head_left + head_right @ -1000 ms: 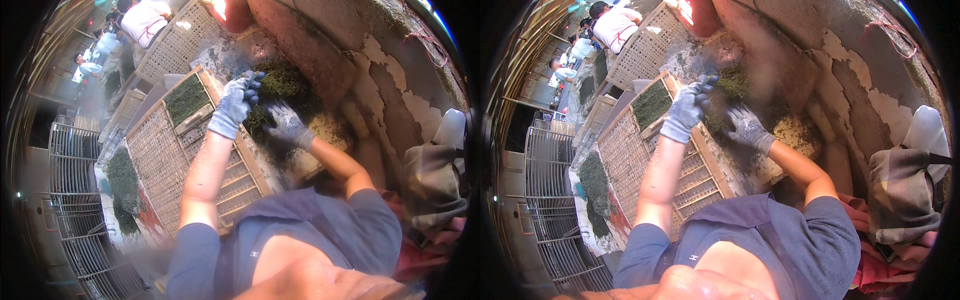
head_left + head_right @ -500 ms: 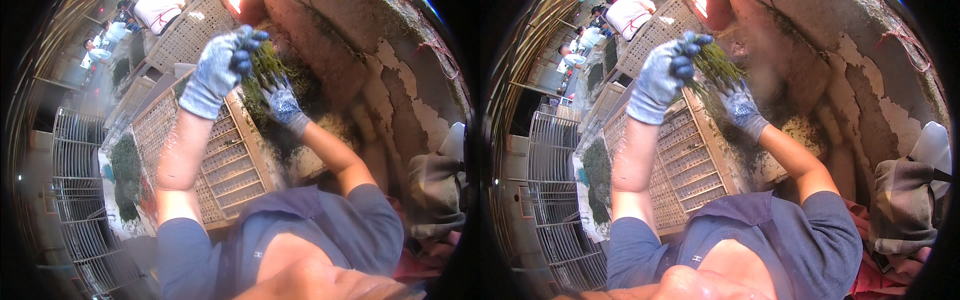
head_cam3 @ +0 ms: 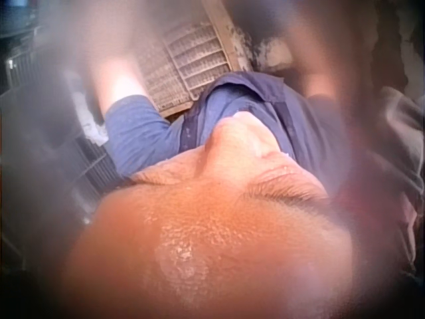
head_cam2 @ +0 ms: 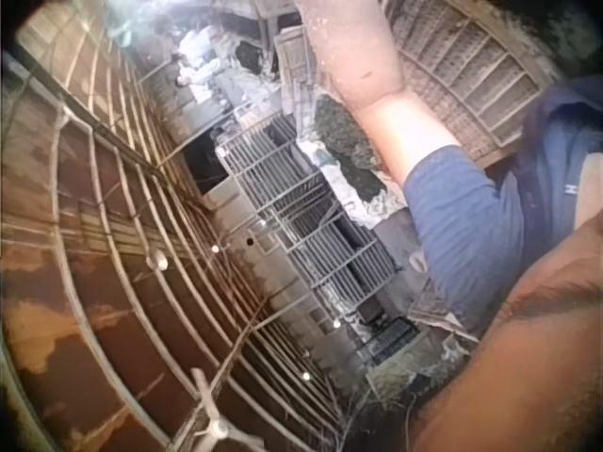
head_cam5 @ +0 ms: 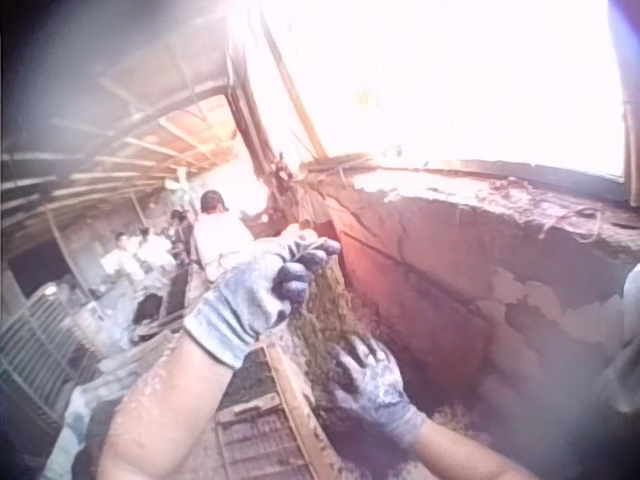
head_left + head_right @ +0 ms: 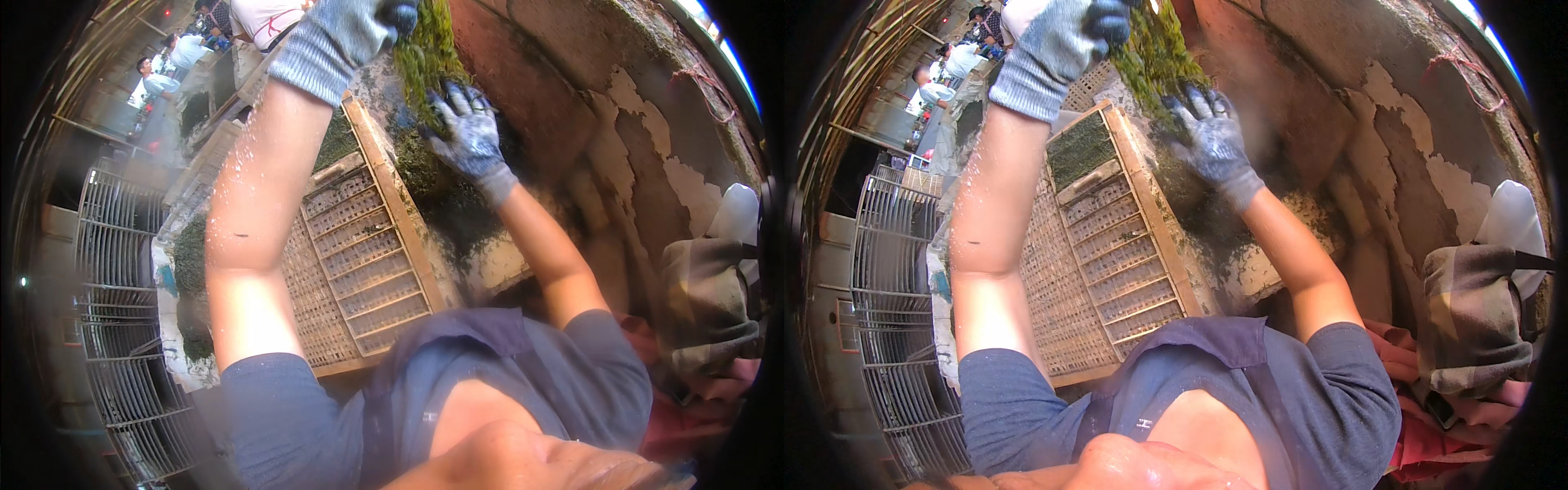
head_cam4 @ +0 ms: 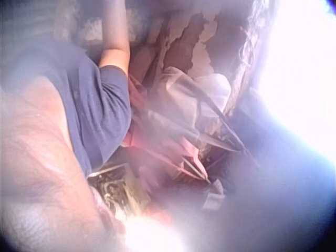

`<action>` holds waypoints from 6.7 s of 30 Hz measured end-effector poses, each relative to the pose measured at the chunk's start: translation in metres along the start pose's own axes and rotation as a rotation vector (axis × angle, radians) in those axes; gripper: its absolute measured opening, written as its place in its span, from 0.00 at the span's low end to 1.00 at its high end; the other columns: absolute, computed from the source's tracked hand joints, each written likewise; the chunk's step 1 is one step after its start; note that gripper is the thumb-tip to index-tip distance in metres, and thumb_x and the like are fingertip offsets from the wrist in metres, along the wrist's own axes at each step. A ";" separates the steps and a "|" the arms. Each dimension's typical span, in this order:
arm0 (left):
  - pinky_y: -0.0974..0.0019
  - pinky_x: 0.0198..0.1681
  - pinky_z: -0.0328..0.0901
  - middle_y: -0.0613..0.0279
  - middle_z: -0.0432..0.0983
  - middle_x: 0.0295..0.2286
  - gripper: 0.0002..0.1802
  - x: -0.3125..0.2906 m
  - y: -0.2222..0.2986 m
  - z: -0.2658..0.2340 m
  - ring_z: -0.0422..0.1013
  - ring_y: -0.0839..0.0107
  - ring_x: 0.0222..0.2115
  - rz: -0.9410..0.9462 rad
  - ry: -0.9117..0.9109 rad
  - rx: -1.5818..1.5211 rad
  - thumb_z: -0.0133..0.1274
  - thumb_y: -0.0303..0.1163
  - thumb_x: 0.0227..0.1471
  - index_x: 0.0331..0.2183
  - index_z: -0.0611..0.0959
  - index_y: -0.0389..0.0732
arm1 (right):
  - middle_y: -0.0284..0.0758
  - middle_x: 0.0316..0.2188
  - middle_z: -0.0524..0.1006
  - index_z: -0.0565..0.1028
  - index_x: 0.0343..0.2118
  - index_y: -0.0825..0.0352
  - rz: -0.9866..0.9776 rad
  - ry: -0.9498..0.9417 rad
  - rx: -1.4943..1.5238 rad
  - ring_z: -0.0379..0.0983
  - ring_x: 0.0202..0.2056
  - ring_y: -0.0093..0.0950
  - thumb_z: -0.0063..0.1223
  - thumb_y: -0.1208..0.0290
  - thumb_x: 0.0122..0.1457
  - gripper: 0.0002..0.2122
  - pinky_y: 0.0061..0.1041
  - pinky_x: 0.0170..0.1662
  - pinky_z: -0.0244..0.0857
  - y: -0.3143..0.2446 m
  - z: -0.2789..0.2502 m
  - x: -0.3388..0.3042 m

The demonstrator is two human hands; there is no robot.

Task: The person uses gloved hands to lift handfuls of green leaves from a large pile and spread them evenly into partitioned rectangular sections on a flat woven tray.

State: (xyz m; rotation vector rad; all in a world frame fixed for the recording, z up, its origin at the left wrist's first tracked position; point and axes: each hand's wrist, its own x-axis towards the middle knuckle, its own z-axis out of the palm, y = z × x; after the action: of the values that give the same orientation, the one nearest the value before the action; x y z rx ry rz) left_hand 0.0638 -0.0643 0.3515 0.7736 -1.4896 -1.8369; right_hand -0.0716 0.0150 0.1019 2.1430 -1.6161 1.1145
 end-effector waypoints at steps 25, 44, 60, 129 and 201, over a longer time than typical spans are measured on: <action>0.80 0.19 0.59 0.67 0.81 0.26 0.15 -0.197 -0.213 -0.116 0.65 0.88 0.18 -0.516 -0.055 0.038 0.60 0.40 0.64 0.43 0.88 0.39 | 0.41 0.65 0.71 0.63 0.69 0.67 0.731 -0.242 1.860 0.71 0.62 0.32 0.46 0.74 0.72 0.24 0.33 0.69 0.63 -0.014 0.054 -0.094; 0.49 0.75 0.45 0.47 0.59 0.69 0.36 -0.267 -0.381 -0.273 0.54 0.53 0.70 -0.036 0.665 1.636 0.46 0.52 0.68 0.67 0.68 0.40 | 0.49 0.38 0.84 0.81 0.44 0.73 0.592 -0.293 0.666 0.81 0.32 0.39 0.71 0.60 0.51 0.23 0.35 0.41 0.74 -0.149 0.234 -0.027; 0.41 0.67 0.55 0.46 0.72 0.58 0.29 -0.290 -0.366 -0.270 0.67 0.44 0.60 0.379 0.905 1.486 0.57 0.41 0.60 0.59 0.77 0.42 | 0.48 0.47 0.83 0.82 0.50 0.68 -0.053 -0.634 0.372 0.78 0.51 0.47 0.58 0.56 0.64 0.21 0.43 0.58 0.70 -0.215 0.223 -0.035; 0.51 0.65 0.63 0.52 0.74 0.58 0.26 -0.229 -0.331 -0.244 0.71 0.55 0.58 0.207 0.784 1.462 0.50 0.38 0.63 0.61 0.77 0.46 | 0.46 0.47 0.78 0.78 0.51 0.61 0.216 -0.398 0.378 0.77 0.49 0.46 0.62 0.66 0.55 0.19 0.41 0.55 0.71 -0.150 0.202 -0.023; 0.51 0.68 0.59 0.56 0.78 0.53 0.21 -0.309 -0.337 -0.323 0.72 0.54 0.57 0.298 0.578 1.759 0.59 0.41 0.58 0.52 0.84 0.46 | 0.51 0.45 0.81 0.78 0.53 0.67 0.252 -0.559 0.739 0.79 0.47 0.49 0.52 0.68 0.62 0.18 0.42 0.53 0.73 -0.144 0.233 -0.027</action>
State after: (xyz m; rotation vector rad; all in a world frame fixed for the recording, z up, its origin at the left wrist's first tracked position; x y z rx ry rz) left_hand 0.4680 0.0335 -0.0238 1.4497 -2.3016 0.3620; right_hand 0.1543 -0.0512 -0.0400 2.9938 -1.9566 1.4478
